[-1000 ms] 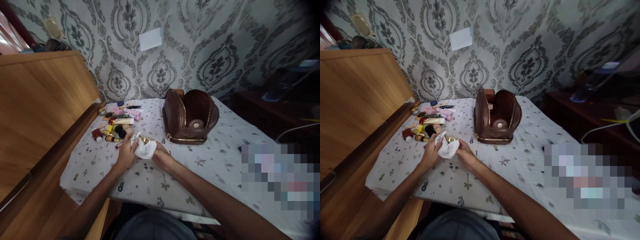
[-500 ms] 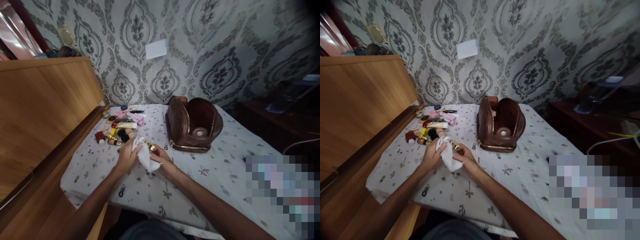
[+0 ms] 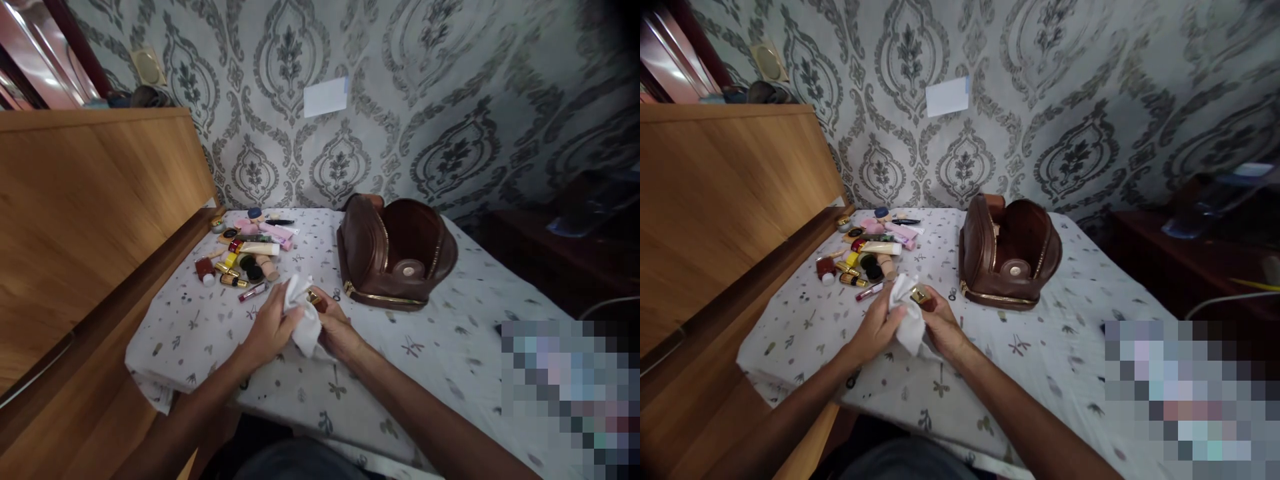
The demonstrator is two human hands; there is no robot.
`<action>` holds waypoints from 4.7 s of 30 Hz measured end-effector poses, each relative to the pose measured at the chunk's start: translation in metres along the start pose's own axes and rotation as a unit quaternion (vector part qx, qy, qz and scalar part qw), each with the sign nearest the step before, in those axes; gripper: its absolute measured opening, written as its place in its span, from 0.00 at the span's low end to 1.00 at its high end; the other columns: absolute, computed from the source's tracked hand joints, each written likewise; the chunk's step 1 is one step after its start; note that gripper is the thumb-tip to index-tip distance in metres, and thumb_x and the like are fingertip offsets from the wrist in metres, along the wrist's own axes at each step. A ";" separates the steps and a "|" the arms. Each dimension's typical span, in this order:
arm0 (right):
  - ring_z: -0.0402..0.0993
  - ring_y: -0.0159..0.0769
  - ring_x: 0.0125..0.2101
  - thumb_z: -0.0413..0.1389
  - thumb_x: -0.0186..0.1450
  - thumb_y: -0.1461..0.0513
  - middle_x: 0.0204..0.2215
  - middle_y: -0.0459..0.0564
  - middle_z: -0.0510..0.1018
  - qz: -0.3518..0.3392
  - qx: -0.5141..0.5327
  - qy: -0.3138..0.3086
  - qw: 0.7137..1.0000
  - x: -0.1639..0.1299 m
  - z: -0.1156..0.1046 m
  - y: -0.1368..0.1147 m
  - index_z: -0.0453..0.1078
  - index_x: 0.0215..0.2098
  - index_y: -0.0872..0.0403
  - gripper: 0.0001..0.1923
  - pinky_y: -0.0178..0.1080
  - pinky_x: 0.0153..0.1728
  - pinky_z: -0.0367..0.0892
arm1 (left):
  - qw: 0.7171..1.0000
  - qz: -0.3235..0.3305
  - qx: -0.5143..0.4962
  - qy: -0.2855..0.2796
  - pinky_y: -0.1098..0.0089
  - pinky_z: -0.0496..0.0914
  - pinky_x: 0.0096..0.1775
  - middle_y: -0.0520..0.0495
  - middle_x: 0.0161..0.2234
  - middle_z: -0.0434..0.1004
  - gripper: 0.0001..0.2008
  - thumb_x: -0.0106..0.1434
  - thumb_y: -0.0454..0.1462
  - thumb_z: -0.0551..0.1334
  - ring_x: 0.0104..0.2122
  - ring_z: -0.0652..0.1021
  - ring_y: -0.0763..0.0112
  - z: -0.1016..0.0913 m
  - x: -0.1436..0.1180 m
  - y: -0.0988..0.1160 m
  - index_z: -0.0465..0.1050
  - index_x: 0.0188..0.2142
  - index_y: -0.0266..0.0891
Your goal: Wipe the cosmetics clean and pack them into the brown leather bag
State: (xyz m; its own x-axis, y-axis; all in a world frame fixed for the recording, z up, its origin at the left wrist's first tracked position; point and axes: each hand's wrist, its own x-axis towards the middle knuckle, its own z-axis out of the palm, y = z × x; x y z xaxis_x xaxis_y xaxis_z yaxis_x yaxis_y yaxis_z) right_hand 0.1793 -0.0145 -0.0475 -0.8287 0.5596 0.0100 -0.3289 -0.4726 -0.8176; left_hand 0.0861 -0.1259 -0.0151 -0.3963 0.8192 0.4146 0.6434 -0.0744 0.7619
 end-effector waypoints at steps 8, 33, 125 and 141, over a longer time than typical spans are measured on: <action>0.74 0.37 0.41 0.71 0.44 0.64 0.43 0.45 0.79 -0.010 -0.016 -0.046 0.999 -0.004 -0.001 -0.003 0.74 0.47 0.46 0.31 0.34 0.38 0.69 | 0.998 -0.042 -0.021 0.040 0.62 0.68 0.46 0.43 0.39 0.76 0.17 0.72 0.45 0.49 0.40 0.75 0.61 -0.013 0.016 -0.008 0.71 0.43 0.37; 0.74 0.41 0.40 0.71 0.45 0.57 0.40 0.46 0.78 -0.053 -0.178 0.001 0.983 -0.006 -0.001 -0.008 0.70 0.45 0.48 0.30 0.42 0.44 0.69 | 0.999 -0.029 -0.003 -0.034 0.58 0.66 0.54 0.37 0.53 0.72 0.25 0.64 0.45 0.63 0.52 0.72 0.55 -0.014 0.002 0.003 0.64 0.57 0.37; 0.71 0.28 0.25 0.72 0.48 0.56 0.37 0.42 0.72 -0.008 -0.141 -0.022 0.990 -0.001 -0.009 -0.002 0.69 0.45 0.48 0.29 0.32 0.23 0.67 | 0.998 0.036 0.048 0.022 0.61 0.69 0.51 0.40 0.47 0.77 0.17 0.71 0.36 0.50 0.48 0.76 0.61 -0.032 0.006 -0.027 0.75 0.51 0.38; 0.72 0.25 0.19 0.72 0.50 0.55 0.24 0.39 0.77 0.084 0.110 0.026 0.990 0.007 -0.013 -0.010 0.69 0.33 0.53 0.19 0.26 0.17 0.66 | 0.995 0.066 0.077 0.012 0.59 0.65 0.60 0.38 0.59 0.71 0.21 0.71 0.35 0.49 0.60 0.71 0.62 -0.017 -0.008 -0.029 0.65 0.61 0.36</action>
State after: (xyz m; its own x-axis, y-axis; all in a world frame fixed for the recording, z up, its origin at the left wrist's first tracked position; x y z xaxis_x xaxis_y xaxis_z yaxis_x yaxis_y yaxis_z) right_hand 0.1828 0.0034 -0.0464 -0.8577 0.4916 -0.1507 -0.2832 -0.6963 -0.6595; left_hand 0.0592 -0.1395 -0.0320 -0.3156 0.7937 0.5200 0.7830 -0.0918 0.6152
